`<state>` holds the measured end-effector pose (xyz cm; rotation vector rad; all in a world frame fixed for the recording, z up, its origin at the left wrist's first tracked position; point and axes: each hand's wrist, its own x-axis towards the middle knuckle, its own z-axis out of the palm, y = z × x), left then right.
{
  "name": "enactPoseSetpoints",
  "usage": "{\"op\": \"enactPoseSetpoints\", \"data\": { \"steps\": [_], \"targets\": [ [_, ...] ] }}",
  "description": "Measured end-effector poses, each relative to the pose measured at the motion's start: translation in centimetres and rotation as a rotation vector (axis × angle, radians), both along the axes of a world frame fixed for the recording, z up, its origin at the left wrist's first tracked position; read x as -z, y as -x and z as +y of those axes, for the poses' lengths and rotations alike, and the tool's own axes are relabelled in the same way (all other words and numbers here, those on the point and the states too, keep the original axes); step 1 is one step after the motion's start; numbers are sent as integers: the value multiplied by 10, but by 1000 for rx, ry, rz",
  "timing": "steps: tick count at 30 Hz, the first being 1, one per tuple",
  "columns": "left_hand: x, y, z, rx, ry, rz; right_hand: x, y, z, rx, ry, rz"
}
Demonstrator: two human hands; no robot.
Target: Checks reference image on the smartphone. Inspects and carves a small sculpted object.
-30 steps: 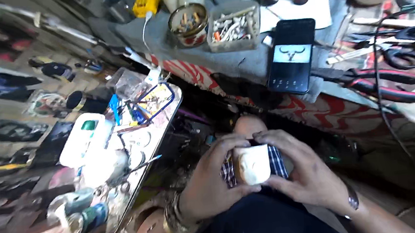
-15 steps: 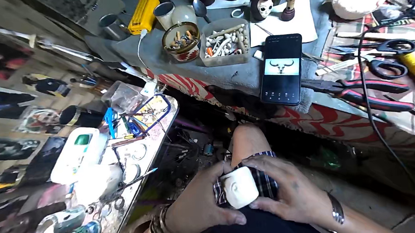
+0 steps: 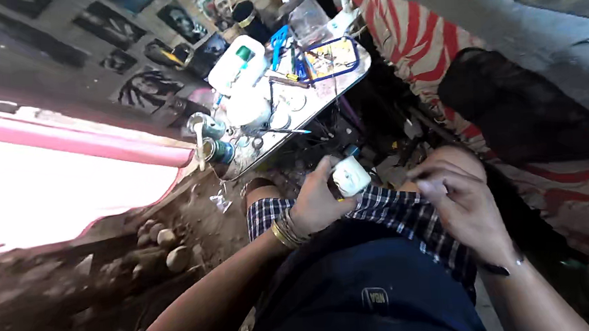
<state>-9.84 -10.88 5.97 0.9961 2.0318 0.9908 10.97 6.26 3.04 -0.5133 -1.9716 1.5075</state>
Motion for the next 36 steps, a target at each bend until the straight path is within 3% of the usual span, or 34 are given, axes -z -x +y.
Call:
{"op": "enactPoseSetpoints", "data": {
  "steps": [3, 7, 10, 14, 18, 21, 27, 36],
  "targets": [
    [8, 24, -18, -71, 22, 88, 6, 48, 9, 9, -46, -121],
    [31, 68, -47, 70, 101, 405, 6, 98, 5, 38, 27, -164],
    [47, 92, -63, 74, 88, 438, 16, 135, -5, -6, -35, -266],
    [41, 96, -76, 8, -36, 423, 40, 176, -16, -119, -193, -349],
    [43, 106, -82, 90, 27, 428, 42, 172, -18, -154, -92, -424],
    [49, 97, -85, 188, 9, 478, 28, 140, -28, -216, -20, -457],
    [56, 52, -31, 419, -237, 447, 8, 11, -29, -25, -78, -256],
    [13, -11, 57, 703, -487, 345, -41, -228, -60, 770, -144, -557]
  ]
}}
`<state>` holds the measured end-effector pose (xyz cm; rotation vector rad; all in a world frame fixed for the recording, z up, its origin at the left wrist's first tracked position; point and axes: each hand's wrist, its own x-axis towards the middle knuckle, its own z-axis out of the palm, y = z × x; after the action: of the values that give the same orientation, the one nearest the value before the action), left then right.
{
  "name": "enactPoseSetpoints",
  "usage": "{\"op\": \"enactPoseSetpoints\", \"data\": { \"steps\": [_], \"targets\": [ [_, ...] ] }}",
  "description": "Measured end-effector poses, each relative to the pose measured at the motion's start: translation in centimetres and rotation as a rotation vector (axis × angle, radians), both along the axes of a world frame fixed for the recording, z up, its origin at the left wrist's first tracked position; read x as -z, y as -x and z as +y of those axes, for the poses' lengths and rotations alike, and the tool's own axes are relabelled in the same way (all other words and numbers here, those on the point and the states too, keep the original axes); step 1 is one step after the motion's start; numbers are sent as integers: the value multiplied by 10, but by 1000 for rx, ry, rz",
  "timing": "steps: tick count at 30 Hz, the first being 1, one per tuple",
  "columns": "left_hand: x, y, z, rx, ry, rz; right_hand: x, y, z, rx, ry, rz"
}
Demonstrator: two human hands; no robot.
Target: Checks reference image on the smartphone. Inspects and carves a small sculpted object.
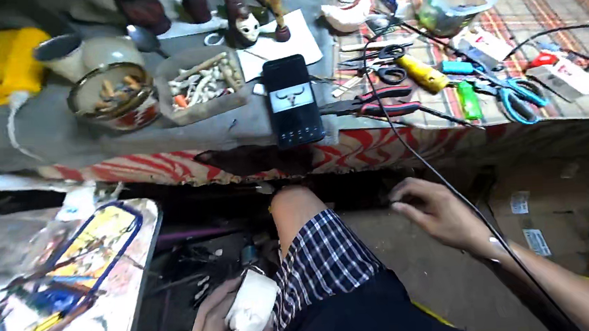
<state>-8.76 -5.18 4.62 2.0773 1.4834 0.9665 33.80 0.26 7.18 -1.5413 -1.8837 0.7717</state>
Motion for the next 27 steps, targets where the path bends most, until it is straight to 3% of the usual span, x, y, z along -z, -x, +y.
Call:
{"op": "enactPoseSetpoints", "data": {
  "steps": [5, 9, 17, 27],
  "targets": [
    [-7, -22, 19, 73, -23, -22, -58, -81, -5, 243, -269, -336],
    [-17, -32, 26, 111, -24, -27, -87, -104, 24, 197, -387, -522],
    [-40, -37, 32, 37, -72, -53, -82, -97, 81, -30, -383, -753],
    [-51, -48, 35, 19, -129, -102, -90, -111, 96, 17, -323, -699]
  ]
}}
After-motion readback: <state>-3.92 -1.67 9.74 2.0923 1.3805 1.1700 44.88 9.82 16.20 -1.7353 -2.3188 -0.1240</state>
